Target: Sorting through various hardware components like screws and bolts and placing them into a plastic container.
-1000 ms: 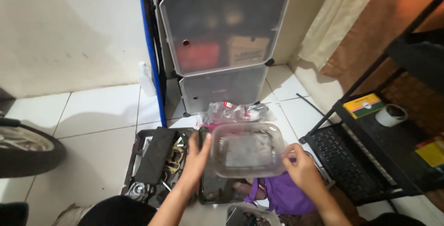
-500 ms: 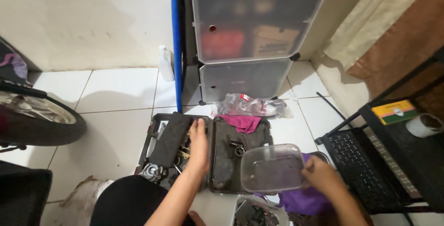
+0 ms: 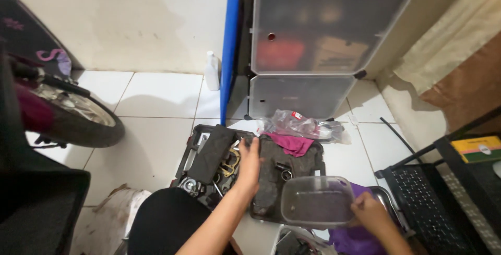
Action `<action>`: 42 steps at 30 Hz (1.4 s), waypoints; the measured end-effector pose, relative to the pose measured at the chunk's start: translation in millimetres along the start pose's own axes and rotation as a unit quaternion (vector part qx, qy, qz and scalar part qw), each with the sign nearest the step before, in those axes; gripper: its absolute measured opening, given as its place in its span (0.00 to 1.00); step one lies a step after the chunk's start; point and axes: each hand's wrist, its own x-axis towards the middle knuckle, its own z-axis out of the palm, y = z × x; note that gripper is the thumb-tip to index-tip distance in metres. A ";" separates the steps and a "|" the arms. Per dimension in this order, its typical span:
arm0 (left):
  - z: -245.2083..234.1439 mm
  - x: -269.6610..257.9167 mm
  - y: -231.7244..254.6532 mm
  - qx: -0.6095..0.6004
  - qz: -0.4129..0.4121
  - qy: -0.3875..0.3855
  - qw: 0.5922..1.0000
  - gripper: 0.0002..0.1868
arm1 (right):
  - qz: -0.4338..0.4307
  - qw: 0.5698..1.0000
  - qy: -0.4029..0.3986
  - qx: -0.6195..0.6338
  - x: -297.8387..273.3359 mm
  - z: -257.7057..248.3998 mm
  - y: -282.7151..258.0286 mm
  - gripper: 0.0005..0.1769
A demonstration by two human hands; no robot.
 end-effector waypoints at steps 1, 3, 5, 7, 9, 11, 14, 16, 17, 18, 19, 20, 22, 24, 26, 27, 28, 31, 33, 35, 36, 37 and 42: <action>2.5 -3.5 1.2 -0.014 -0.027 -0.025 0.999 0.43 | 0.003 1.000 -0.007 0.005 7.2 11.3 7.6 0.13; 6.8 -12.5 4.5 -0.031 -0.050 -0.037 0.998 0.46 | -0.005 1.000 -0.020 0.005 30.7 46.6 39.8 0.13; 8.5 -19.2 13.4 -0.019 -0.107 -0.106 0.988 0.49 | -0.104 0.992 0.062 0.045 67.6 95.7 81.1 0.16; 13.3 -10.2 -8.1 -0.069 -0.070 -0.108 0.989 0.49 | -0.110 0.992 0.059 0.034 87.8 121.1 100.9 0.19; 19.9 -1.3 -18.1 -0.117 -0.030 -0.109 0.987 0.49 | -0.116 0.991 0.057 0.021 122.5 141.7 122.2 0.22; 27.5 2.7 -21.6 -0.083 -0.023 -0.106 0.991 0.46 | -0.108 0.991 0.061 -0.058 165.8 158.7 149.7 0.31; 30.4 15.1 -43.0 -0.111 0.035 -0.096 0.988 0.44 | -0.136 0.984 0.100 -0.050 156.7 176.6 132.4 0.28; 26.9 11.2 -37.3 -0.114 0.031 -0.090 0.989 0.45 | -0.146 0.979 0.135 -0.040 151.9 184.3 130.6 0.26; 27.0 9.7 -34.8 -0.115 0.026 -0.092 0.989 0.45 | -0.151 0.973 0.175 -0.027 149.7 187.4 131.3 0.24; 25.7 11.6 -34.8 -0.115 0.024 -0.091 0.989 0.45 | -0.150 0.973 0.173 -0.028 144.7 187.3 137.6 0.24; 25.3 14.1 -35.1 -0.128 0.049 -0.088 0.987 0.44 | -0.151 0.965 0.214 -0.016 140.6 187.0 144.4 0.22; 27.2 14.3 -37.6 -0.142 0.071 -0.087 0.984 0.43 | -0.149 0.956 0.254 -0.005 132.7 185.2 156.5 0.20; 18.6 2.3 -20.7 -0.057 0.071 -0.044 0.995 0.41 | -0.215 0.952 0.212 -0.046 84.4 131.4 105.9 0.35; 12.6 -9.3 -8.4 0.030 0.069 -0.008 0.997 0.39 | -0.274 0.943 0.170 -0.086 31.3 90.8 33.9 0.52; 4.7 -18.3 3.5 0.009 0.065 -0.024 0.998 0.37 | -0.360 0.924 0.117 0.046 -42.3 50.7 -45.2 0.41; 2.5 -17.1 1.5 0.010 0.061 -0.029 0.998 0.37 | -0.354 0.927 0.118 0.046 -62.2 42.6 -67.5 0.41; 1.3 -16.9 -1.7 0.044 0.068 -0.019 0.997 0.35 | -0.385 0.915 0.094 0.075 -82.6 34.2 -88.3 0.37; -4.6 -17.2 -6.5 0.092 0.071 -0.027 0.993 0.30 | -0.447 0.888 0.086 0.070 -125.8 15.2 -129.8 0.27; -8.2 -9.5 -19.8 0.105 0.067 -0.044 0.991 0.28 | -0.476 0.873 0.100 0.035 -139.9 10.0 -141.9 0.21; -5.2 9.8 -44.2 0.055 0.098 -0.100 0.989 0.20 | -0.334 0.941 0.031 0.040 -141.8 8.1 -145.4 0.10; -5.6 4.9 -38.1 0.055 0.097 -0.113 0.987 0.20 | -0.324 0.944 0.039 0.040 -135.9 9.5 -142.4 0.10; -5.8 0.7 -31.9 0.092 0.172 -0.094 0.976 0.15 | -0.308 0.944 0.025 0.114 -129.5 10.4 -139.2 0.14; 13.6 -84.5 52.7 0.271 0.322 -0.109 0.901 0.11 | -0.032 0.833 -0.101 0.543 -120.7 -22.5 -151.3 0.29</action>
